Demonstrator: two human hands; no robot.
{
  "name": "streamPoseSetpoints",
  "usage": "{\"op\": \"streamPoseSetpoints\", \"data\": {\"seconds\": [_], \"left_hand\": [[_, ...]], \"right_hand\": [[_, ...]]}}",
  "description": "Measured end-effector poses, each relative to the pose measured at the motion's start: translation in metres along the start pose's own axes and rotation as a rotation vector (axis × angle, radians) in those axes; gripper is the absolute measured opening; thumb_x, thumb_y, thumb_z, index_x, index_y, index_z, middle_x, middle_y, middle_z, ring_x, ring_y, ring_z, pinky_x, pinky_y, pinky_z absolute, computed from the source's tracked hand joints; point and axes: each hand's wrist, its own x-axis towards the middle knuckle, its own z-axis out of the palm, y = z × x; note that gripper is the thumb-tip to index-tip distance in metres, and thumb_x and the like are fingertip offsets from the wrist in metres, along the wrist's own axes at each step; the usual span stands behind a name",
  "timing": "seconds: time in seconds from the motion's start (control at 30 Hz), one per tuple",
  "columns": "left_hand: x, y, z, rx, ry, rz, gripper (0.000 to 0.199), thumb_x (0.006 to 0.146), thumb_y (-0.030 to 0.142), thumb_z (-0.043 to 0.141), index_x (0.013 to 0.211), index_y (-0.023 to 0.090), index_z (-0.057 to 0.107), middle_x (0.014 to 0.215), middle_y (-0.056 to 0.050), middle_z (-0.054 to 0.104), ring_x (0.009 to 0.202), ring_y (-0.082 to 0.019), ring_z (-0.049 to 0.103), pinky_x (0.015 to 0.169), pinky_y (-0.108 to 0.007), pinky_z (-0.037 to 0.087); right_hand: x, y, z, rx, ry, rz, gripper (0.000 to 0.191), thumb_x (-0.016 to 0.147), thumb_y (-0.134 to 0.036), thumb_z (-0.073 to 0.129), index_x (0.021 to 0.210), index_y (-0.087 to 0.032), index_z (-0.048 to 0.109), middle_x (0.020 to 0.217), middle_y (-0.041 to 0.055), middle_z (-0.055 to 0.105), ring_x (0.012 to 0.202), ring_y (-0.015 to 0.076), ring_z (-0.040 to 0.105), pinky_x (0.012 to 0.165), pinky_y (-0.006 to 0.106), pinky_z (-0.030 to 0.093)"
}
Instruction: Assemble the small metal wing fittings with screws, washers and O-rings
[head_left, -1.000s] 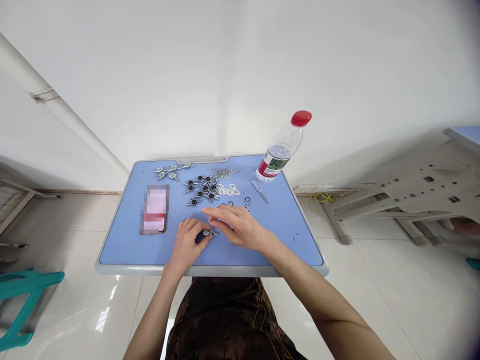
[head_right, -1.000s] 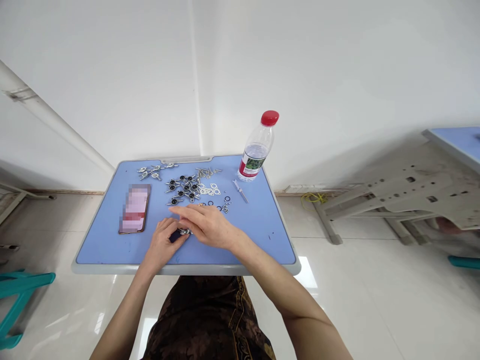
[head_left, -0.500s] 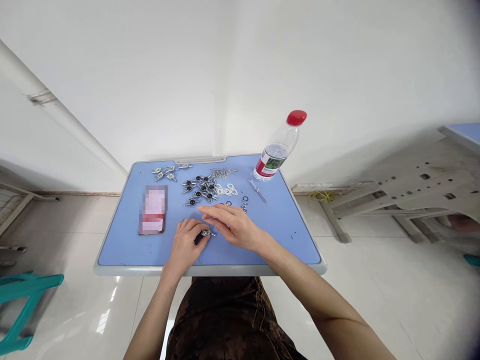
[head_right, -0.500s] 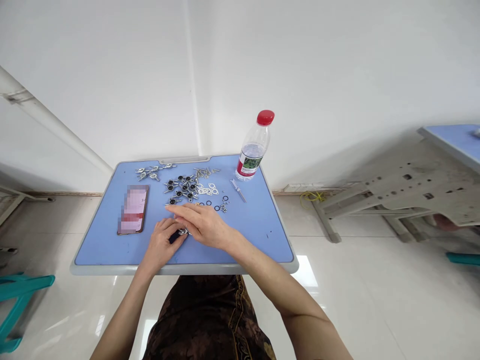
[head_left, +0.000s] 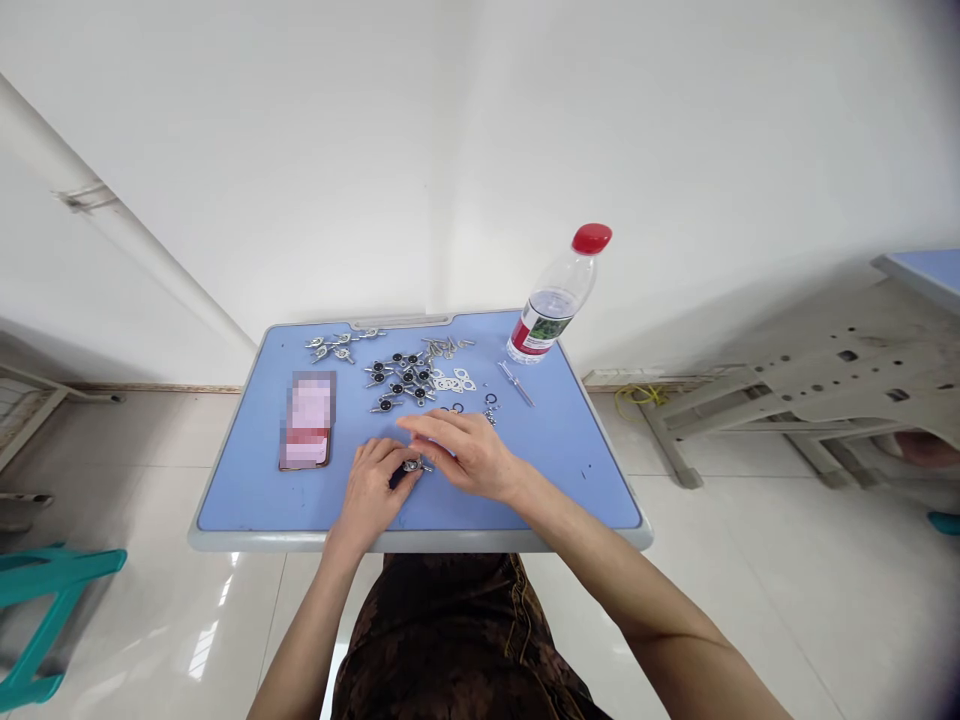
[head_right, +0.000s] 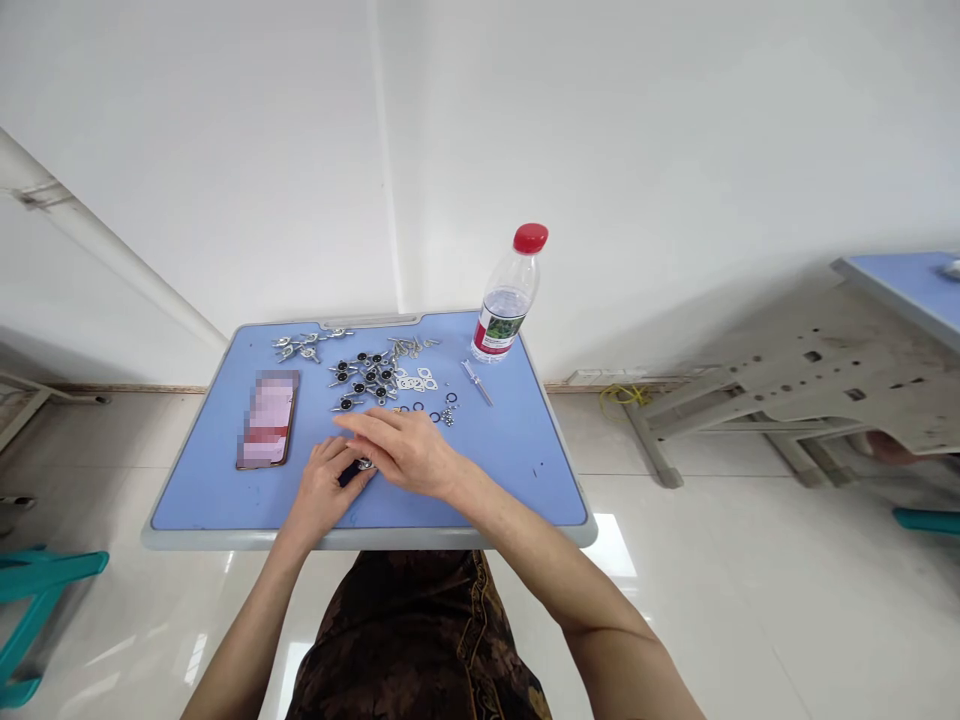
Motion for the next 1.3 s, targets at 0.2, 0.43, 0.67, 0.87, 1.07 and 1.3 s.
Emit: {"op": "streamPoseSetpoints", "data": {"seconds": [0.2,0.43,0.67,0.87,1.07,1.3], "left_hand": [[-0.001,-0.003,0.002,-0.01,0.0,0.008,0.014,0.09,0.03,0.057,0.098,0.023,0.065,0.095,-0.004,0.067,0.089,-0.022,0.057,0.079,-0.038,0.042],[-0.001,-0.003,0.002,0.0,0.004,0.021,0.013,0.09,0.031,0.057,0.097,0.023,0.065,0.095,-0.004,0.067,0.089,-0.022,0.057,0.078,-0.038,0.042],[-0.001,-0.002,0.0,-0.006,-0.018,0.013,0.014,0.09,0.031,0.058,0.099,0.024,0.066,0.096,-0.004,0.066,0.09,-0.022,0.058,0.079,-0.038,0.042],[-0.002,-0.004,0.001,-0.006,-0.015,0.029,0.013,0.09,0.031,0.057,0.098,0.025,0.065,0.097,-0.004,0.066,0.092,-0.022,0.058,0.079,-0.038,0.042],[-0.002,-0.004,0.002,-0.006,-0.016,0.023,0.014,0.09,0.032,0.057,0.099,0.024,0.065,0.096,-0.004,0.066,0.091,-0.022,0.057,0.08,-0.038,0.041],[-0.002,-0.003,0.001,-0.007,-0.021,0.022,0.013,0.09,0.031,0.058,0.099,0.025,0.065,0.098,-0.004,0.067,0.092,-0.022,0.058,0.079,-0.037,0.041]], "right_hand": [[0.002,0.005,0.0,0.199,0.026,0.069,0.032,0.098,-0.016,0.04,0.128,-0.021,0.048,0.102,0.0079,0.066,0.089,0.0142,0.065,0.075,0.028,0.055],[0.004,0.003,0.014,0.083,0.208,0.164,0.012,0.093,-0.022,0.055,0.104,-0.02,0.058,0.081,0.0021,0.065,0.067,0.012,0.059,0.062,0.024,0.05],[0.012,0.013,0.005,0.158,0.105,0.269,0.018,0.094,-0.024,0.053,0.109,-0.02,0.06,0.083,0.0021,0.064,0.067,0.0118,0.059,0.067,0.025,0.05],[0.014,0.015,0.006,0.215,0.006,0.134,0.018,0.095,-0.025,0.05,0.109,-0.02,0.061,0.085,0.0028,0.065,0.071,0.0118,0.061,0.067,0.025,0.051],[0.012,0.014,0.008,0.146,0.018,0.108,0.02,0.095,-0.027,0.051,0.111,-0.018,0.058,0.086,0.0041,0.067,0.071,0.0127,0.06,0.066,0.026,0.05],[0.01,0.015,-0.005,0.313,-0.015,0.139,0.028,0.098,-0.019,0.041,0.122,-0.02,0.057,0.085,0.0025,0.065,0.075,0.0113,0.062,0.072,0.026,0.053]]}}
